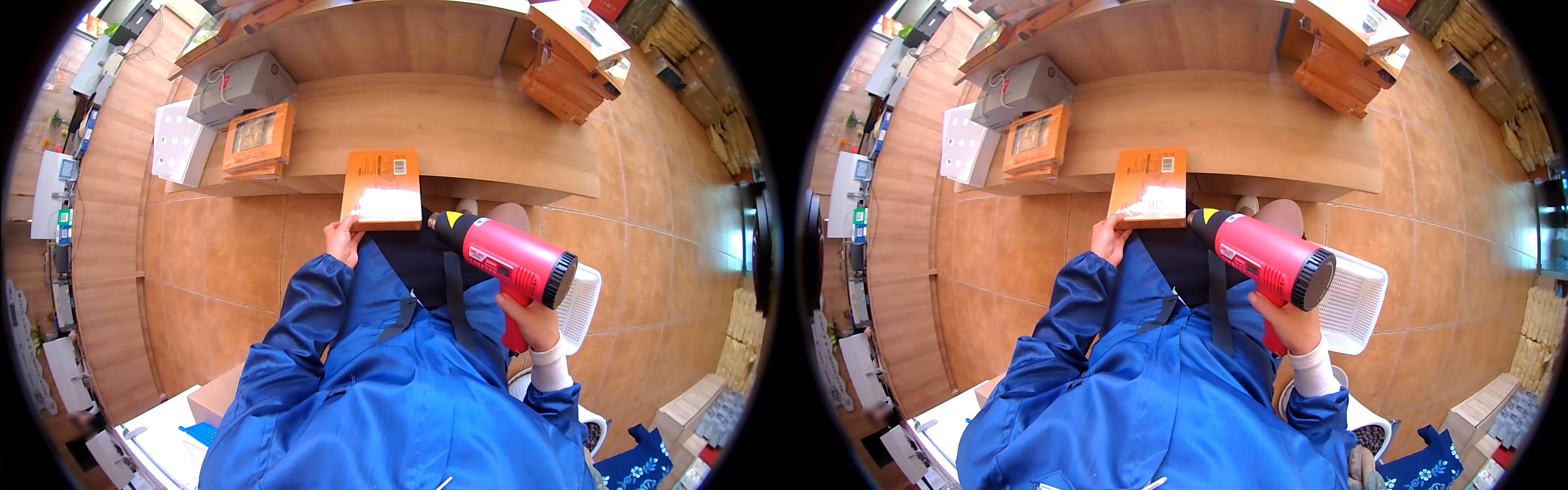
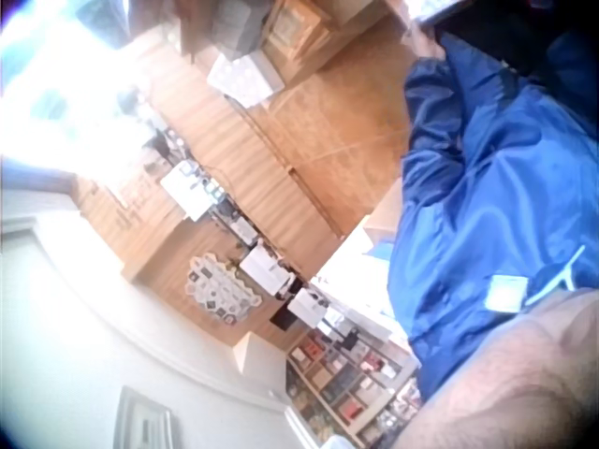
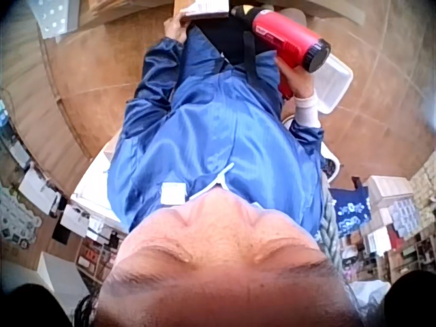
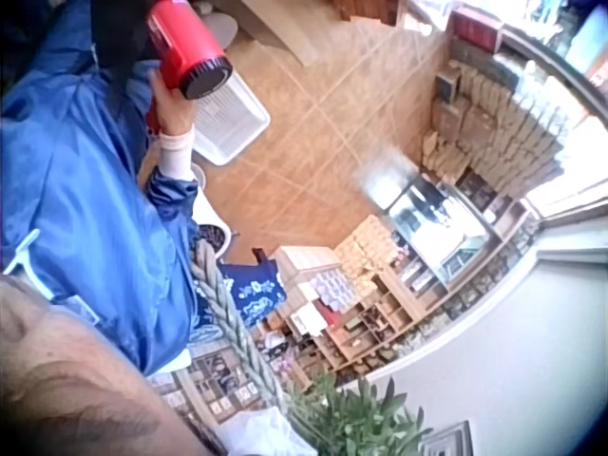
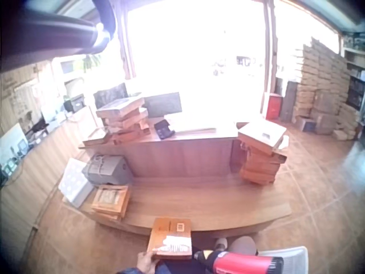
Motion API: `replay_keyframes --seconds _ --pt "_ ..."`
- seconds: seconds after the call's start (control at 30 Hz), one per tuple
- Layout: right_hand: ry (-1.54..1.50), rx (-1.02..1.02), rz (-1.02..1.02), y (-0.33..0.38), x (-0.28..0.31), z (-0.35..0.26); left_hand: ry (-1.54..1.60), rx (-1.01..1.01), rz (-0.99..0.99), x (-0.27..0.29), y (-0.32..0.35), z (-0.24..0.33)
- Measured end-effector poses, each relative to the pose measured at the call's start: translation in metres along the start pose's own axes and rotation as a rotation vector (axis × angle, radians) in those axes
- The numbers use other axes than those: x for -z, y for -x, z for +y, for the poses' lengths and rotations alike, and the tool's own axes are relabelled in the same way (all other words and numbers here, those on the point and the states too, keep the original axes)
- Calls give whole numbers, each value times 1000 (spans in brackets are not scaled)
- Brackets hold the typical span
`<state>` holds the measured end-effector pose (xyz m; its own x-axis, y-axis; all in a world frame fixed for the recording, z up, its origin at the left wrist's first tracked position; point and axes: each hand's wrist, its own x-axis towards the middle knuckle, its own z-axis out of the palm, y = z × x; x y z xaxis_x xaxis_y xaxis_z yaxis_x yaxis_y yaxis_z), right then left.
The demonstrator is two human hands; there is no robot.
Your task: The person uses a red heat gun to shrink-wrap multiple small orange boxes. They hold each box in one hand and direct the heat gun at the plastic wrap with the other, rotating the box to cover all sides. After treating each box, they place it on a stack on the counter and pick up the next one.
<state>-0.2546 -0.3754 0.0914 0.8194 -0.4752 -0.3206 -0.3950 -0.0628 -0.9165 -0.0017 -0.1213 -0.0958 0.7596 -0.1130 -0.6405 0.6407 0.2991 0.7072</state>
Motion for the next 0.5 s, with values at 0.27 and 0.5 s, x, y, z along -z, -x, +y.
replay_keyframes --seconds 0.27,0.5 --pt "69 -44 37 4 1 -10 -392 -8 5 22 -97 34" --pt "15 -57 80 9 3 -4 -371 280 -218 -41 -99 65"
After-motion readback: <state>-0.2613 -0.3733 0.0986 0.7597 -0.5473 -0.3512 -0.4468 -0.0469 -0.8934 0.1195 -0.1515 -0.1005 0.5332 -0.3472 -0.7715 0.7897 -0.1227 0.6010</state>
